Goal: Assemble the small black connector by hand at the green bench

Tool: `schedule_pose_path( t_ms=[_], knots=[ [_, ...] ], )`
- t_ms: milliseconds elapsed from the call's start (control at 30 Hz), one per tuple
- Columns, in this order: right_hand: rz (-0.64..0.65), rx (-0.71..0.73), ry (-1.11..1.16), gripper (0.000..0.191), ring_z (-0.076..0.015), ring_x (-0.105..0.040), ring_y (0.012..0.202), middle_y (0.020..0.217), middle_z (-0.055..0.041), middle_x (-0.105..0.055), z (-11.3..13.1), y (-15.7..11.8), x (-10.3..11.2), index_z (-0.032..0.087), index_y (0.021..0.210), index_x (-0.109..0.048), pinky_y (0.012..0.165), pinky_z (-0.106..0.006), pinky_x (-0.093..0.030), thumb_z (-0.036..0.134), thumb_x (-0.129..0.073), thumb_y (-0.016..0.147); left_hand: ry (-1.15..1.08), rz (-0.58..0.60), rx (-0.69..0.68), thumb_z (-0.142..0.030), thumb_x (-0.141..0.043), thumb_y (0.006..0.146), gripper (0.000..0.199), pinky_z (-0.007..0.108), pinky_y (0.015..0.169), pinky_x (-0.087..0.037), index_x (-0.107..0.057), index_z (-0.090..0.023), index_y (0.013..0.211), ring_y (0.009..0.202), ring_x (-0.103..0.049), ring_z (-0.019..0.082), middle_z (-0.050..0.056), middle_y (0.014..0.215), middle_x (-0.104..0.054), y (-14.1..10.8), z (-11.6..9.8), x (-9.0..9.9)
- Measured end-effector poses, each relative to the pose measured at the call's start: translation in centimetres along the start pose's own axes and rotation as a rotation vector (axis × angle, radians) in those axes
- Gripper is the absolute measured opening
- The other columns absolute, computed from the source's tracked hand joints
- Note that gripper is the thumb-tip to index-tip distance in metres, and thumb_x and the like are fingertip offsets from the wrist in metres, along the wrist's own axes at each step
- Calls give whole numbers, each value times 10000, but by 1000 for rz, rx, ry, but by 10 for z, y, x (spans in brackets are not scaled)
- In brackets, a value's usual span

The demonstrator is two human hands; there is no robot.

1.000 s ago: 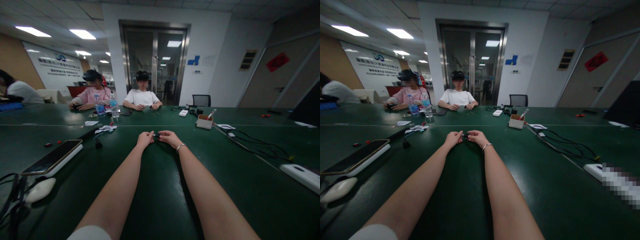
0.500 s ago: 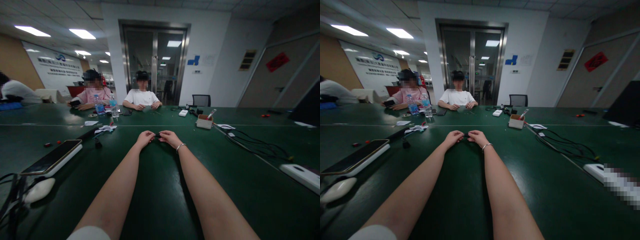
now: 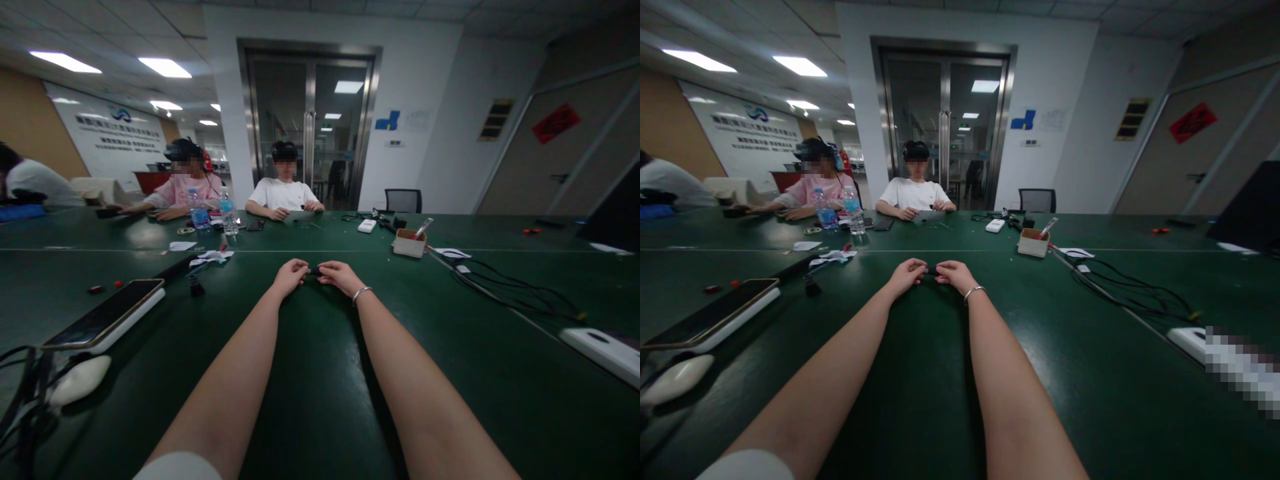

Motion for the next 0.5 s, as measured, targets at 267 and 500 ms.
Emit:
schedule_pose_path(
  t_ms=[267,500],
  knots=[
    [-2,-7,5,96,-93,-667,565,733,-47,-680,0,0,0,91,874,-642,561,-159,-577,54,-646,786,-33,2,114,-403,-500,857,310,191,526,-459,-609,-125,938,612,-612,105,80,794,-671,1,3,-2],
    [9,-3,2,104,-94,-666,555,708,-38,-674,0,0,-1,93,870,-638,560,-158,-573,44,-645,778,-18,15,56,-259,-562,819,188,176,505,-423,-627,-126,934,561,-548,74,42,720,-644,0,-1,-3]
  ],
)
Point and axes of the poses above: each hand's wrist, its own y-axis towards the middle knuckle, its own x-axis out of the back of the hand, z = x × y, the point moved 7 cm from there along y, towards the middle knuckle
